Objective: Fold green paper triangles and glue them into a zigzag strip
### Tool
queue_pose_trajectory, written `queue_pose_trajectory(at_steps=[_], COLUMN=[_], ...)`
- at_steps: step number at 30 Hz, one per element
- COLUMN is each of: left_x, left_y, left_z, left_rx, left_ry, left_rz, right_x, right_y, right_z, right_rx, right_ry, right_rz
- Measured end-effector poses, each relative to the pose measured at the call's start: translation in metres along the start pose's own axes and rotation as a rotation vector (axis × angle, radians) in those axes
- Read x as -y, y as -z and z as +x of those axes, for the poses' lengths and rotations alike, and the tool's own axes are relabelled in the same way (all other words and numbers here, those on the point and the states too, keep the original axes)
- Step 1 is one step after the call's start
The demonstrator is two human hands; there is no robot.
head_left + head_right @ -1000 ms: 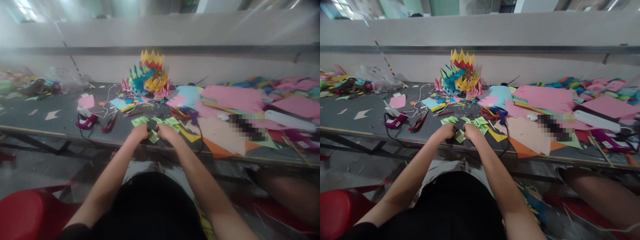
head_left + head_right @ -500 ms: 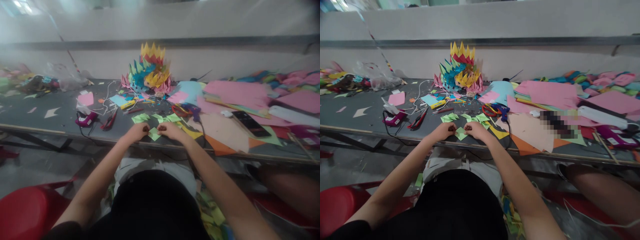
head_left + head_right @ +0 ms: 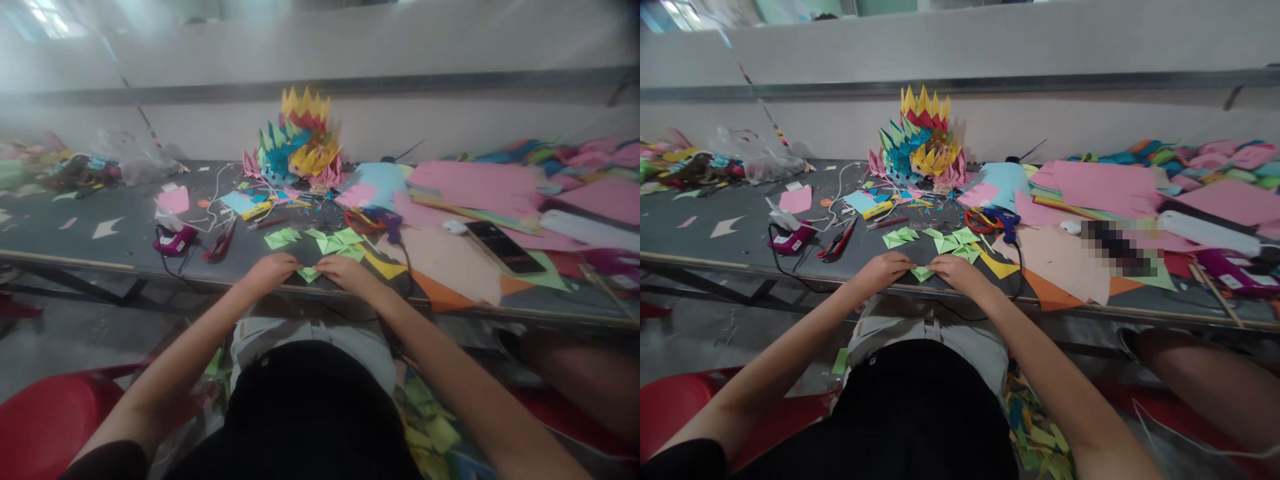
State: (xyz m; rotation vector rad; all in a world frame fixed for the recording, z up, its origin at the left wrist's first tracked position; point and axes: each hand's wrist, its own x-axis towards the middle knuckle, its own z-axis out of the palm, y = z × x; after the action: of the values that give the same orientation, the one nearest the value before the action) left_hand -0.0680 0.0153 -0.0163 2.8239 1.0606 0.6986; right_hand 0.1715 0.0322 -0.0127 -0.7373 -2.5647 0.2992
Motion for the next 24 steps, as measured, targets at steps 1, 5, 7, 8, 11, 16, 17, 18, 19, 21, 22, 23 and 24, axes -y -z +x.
queue_pose_trajectory(at_steps=[1,5,7,8,11,16,17,18,19,21,22,23,24], left_x=[0.001,0.0,-0.001,-0.001,-0.004,-0.008,-0.009,-0.01,-0.01,-0.011,-0.011,-0.011,-0.012], left_y=[0.001,0.007,0.011,0.013,0.019,0.028,0.029,0.029,0.029,0.028,0.027,0.026,0.024], left_z=[-0.001,-0.002,0.0,0.001,0.005,0.011,0.012,0.013,0.014,0.014,0.013,0.011,0.008], left_rx=[0.015,0.106,0.152,0.17,0.224,0.32,0.339,0.357,0.371,0.382,0.379,0.369,0.356], left_ry=[-0.043,-0.184,-0.231,-0.247,-0.278,-0.258,-0.25,-0.245,-0.244,-0.241,-0.236,-0.223,-0.205], left_rz=[0.043,0.159,0.189,0.198,0.205,0.171,0.17,0.17,0.171,0.175,0.177,0.181,0.185], right_x=[0.0,0.0,0.0,0.0,-0.001,0.001,0.001,0.001,0.001,0.001,0.001,0.001,0.002], right_y=[0.001,0.003,0.004,0.005,0.007,0.014,0.015,0.015,0.014,0.013,0.013,0.012,0.011], right_z=[-0.002,-0.007,-0.007,-0.006,-0.005,0.0,0.0,0.001,0.001,0.002,0.002,0.002,0.001], right_rx=[0.006,0.053,0.082,0.099,0.17,0.259,0.257,0.256,0.259,0.278,0.286,0.288,0.284], right_ry=[0.03,0.116,0.135,0.141,0.148,0.139,0.144,0.151,0.162,0.186,0.194,0.195,0.19], right_rz=[-0.034,-0.145,-0.18,-0.188,-0.173,-0.11,-0.097,-0.091,-0.094,-0.126,-0.148,-0.168,-0.181])
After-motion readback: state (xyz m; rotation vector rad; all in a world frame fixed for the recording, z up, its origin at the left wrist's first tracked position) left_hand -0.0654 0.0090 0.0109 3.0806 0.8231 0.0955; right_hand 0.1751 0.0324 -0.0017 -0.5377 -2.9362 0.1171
